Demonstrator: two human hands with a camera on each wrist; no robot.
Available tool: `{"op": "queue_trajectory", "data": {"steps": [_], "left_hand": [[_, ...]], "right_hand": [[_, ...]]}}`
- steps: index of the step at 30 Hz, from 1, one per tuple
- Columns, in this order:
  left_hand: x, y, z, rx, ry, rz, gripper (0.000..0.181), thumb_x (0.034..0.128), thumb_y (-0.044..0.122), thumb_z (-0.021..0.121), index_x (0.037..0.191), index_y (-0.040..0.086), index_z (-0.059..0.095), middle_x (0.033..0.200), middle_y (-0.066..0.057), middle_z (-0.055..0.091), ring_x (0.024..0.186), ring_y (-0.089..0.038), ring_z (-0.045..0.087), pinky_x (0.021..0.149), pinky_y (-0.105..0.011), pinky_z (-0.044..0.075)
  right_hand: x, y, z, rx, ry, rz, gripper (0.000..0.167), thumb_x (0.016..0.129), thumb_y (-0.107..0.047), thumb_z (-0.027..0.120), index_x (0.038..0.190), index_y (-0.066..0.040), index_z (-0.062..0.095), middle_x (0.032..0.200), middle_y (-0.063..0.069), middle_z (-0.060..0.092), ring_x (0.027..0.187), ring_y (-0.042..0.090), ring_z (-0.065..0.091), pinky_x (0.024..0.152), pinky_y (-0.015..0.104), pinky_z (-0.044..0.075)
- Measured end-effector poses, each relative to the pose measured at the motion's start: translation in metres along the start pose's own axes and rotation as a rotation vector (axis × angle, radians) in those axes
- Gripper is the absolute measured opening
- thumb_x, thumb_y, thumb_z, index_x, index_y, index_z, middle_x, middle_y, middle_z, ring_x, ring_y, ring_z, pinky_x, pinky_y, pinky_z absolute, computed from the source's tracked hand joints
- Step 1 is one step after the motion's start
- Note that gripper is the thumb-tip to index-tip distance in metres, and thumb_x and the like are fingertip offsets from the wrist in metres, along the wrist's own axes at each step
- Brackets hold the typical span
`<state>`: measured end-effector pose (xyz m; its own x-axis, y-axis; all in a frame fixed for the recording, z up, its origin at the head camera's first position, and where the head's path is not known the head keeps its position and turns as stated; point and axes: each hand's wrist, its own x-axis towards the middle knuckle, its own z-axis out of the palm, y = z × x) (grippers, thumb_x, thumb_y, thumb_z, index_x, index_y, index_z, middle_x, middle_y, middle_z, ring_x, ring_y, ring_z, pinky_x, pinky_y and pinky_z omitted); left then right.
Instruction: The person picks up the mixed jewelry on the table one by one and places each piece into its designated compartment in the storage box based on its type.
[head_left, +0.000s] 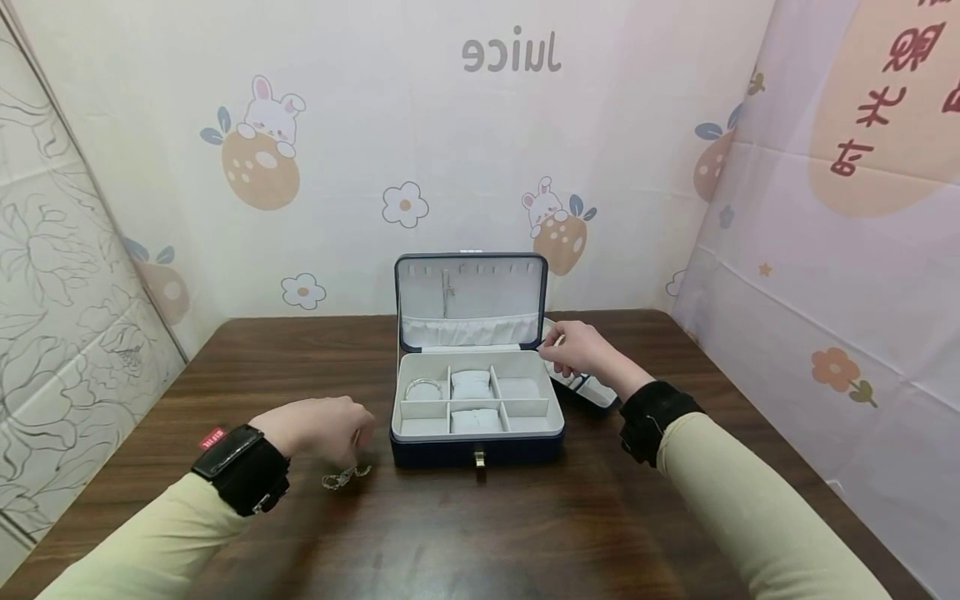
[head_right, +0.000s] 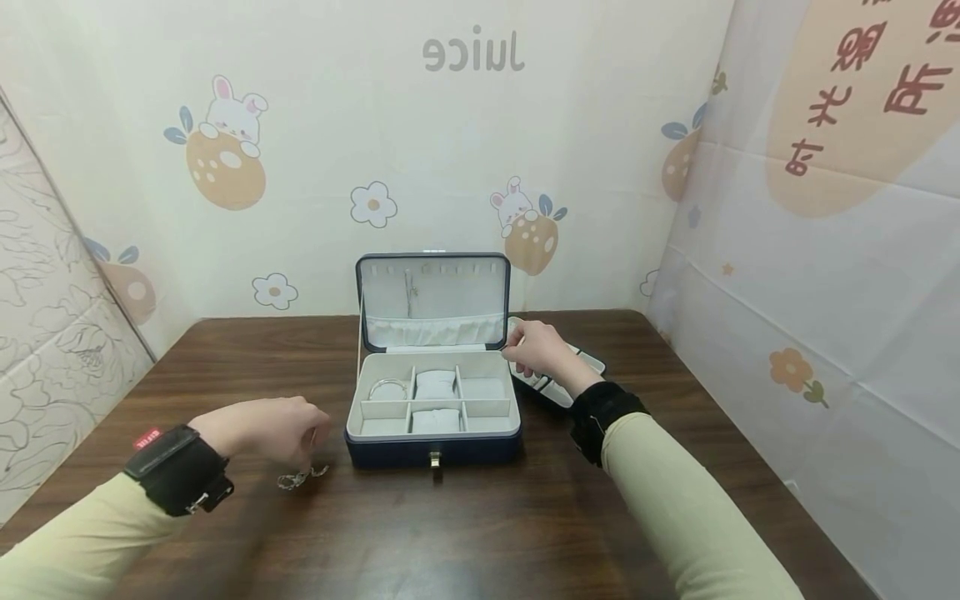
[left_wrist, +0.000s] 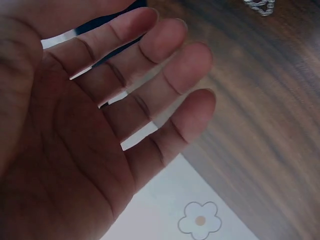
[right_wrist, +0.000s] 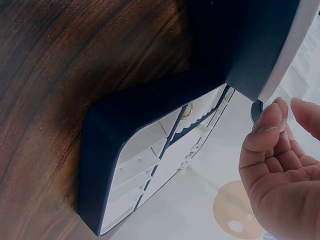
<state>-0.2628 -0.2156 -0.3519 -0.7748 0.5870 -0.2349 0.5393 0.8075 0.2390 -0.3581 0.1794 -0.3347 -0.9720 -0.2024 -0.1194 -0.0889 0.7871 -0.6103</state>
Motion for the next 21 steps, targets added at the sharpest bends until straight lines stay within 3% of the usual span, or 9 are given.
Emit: {"op": "queue_trajectory", "data": {"steps": [3,11,21], "left_hand": [[0.0,-0.001,0.005,0.004,-0.022,-0.039,0.025,0.0708,0.007,0.083,0.082,0.015,0.062,0.08,0.006,0.058,0.071,-0.012,0.054,0.063,-0.035,0.048],[0.002,-0.004,0.018,-0.033,-0.057,-0.105,0.03,0.0695,0.002,0.085,0.078,0.011,0.058,0.075,0.002,0.056,0.065,-0.016,0.05,0.06,-0.034,0.042],[0.002,-0.003,0.023,-0.032,-0.076,-0.125,0.027,0.073,-0.003,0.078,0.068,0.013,0.057,0.059,0.003,0.057,0.049,-0.011,0.051,0.051,-0.029,0.039]], "right_hand": [[0.0,0.002,0.0,-0.003,-0.023,0.019,0.021,0.099,-0.022,0.063,0.11,-0.004,0.059,0.075,0.008,0.065,0.063,0.02,0.06,0.06,0.032,0.051],[0.003,0.006,0.005,-0.014,-0.059,0.038,0.023,0.096,-0.021,0.064,0.111,-0.003,0.059,0.072,0.008,0.065,0.06,0.018,0.061,0.06,0.033,0.055],[0.003,0.009,0.008,-0.037,-0.064,0.016,0.022,0.095,-0.021,0.066,0.108,-0.004,0.061,0.07,0.008,0.067,0.057,0.017,0.062,0.053,0.028,0.051]]}}
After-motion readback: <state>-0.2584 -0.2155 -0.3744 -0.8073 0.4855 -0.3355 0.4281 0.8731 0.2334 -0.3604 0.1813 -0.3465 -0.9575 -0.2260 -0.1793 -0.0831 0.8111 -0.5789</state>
